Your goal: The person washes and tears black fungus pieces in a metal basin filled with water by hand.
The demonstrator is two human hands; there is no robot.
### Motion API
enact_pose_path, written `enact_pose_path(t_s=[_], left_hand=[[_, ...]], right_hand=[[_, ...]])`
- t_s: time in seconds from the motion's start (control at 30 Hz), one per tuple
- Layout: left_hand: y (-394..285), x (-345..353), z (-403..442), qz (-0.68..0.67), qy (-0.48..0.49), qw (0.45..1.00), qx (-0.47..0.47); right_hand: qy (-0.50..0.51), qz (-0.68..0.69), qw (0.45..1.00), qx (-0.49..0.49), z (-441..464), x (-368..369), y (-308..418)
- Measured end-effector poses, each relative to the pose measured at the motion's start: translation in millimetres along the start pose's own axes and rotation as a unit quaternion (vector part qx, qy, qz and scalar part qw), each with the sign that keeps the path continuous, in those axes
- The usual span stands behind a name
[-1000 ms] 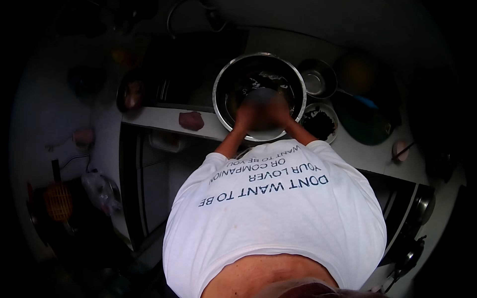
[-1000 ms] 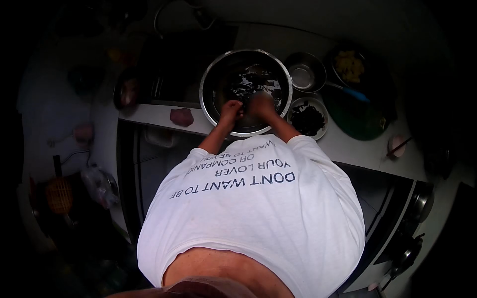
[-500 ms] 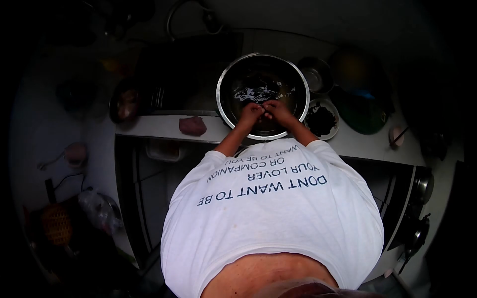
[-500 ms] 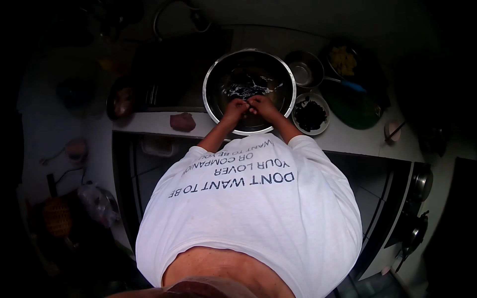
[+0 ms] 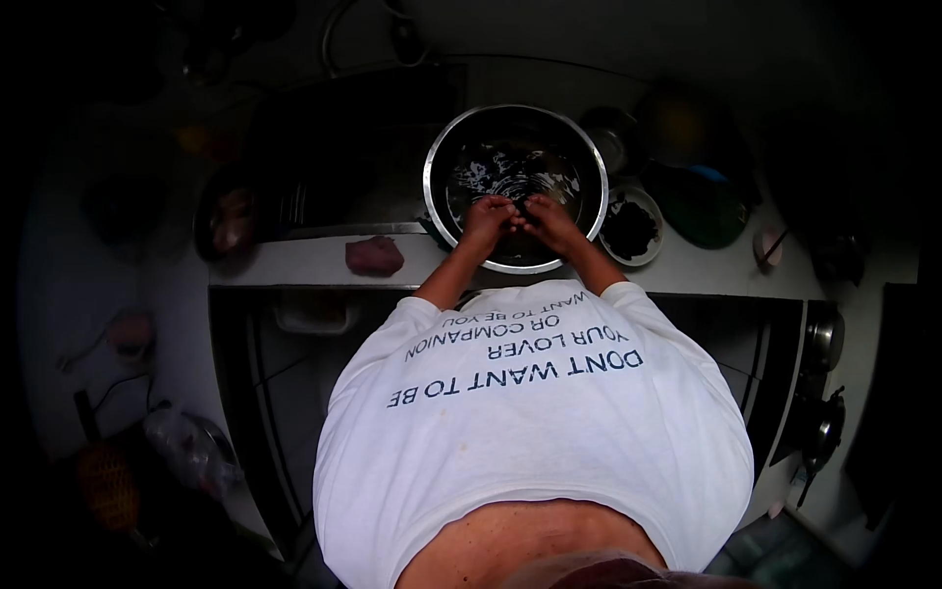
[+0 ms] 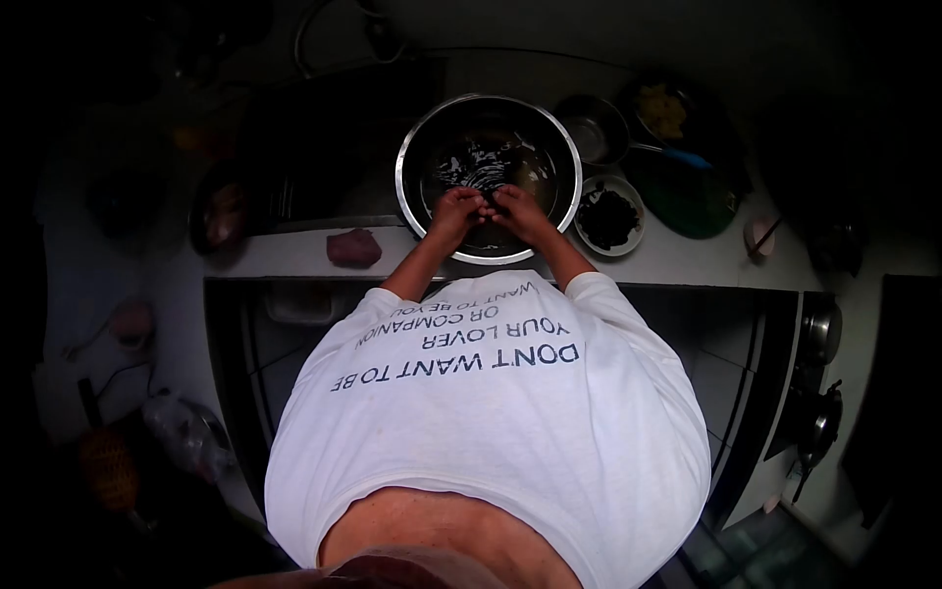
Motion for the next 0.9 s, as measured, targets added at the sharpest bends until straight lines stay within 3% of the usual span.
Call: enact_pose_path(t_s=[0.17, 0.33, 0.43, 0.5, 0.73, 0.83, 0.9], left_hand=[[-10.2, -4.5, 5.1, 0.006, 0.025, 0.999, 0.024], [-14.1, 0.3, 7.3, 0.112, 0.013, 0.992, 0.064], [-17.6, 9.3, 7.5, 0.195, -0.009, 0.977, 0.080], [-17.3, 17.5, 4.3, 0.243, -0.020, 0.965, 0.093], [-5.1, 43.6, 5.2, 0.315, 0.007, 0.947, 0.065], [-3.8, 45.0, 2.0, 0.131, 0.003, 0.989, 0.062], [2.0, 37.7, 3.6, -0.016, 0.049, 0.998, 0.036]], right_hand=[[-0.009, -0.013, 0.999, -0.034, -2.0, 1.0, 7.1], [0.044, -0.067, 0.997, 0.008, 2.3, 16.2, 14.6], [0.076, -0.205, 0.975, -0.050, -0.3, 18.6, 22.7], [0.090, -0.214, 0.971, -0.063, 0.3, 11.6, 24.8], [0.116, -0.248, 0.961, -0.038, -15.0, 7.3, 52.7], [0.094, -0.220, 0.969, -0.064, 0.6, -13.9, 45.0], [0.085, -0.215, 0.970, -0.068, 7.4, -21.8, 42.1]])
Point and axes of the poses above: each hand's wrist, its own z-axis towards the middle knuckle, its own x-axis out of the palm, y = z × x, the point moved 7 cm from there along z, towards the middle knuckle, and after that the axes turned 13 degrees about -x, right-handed, at the moved point
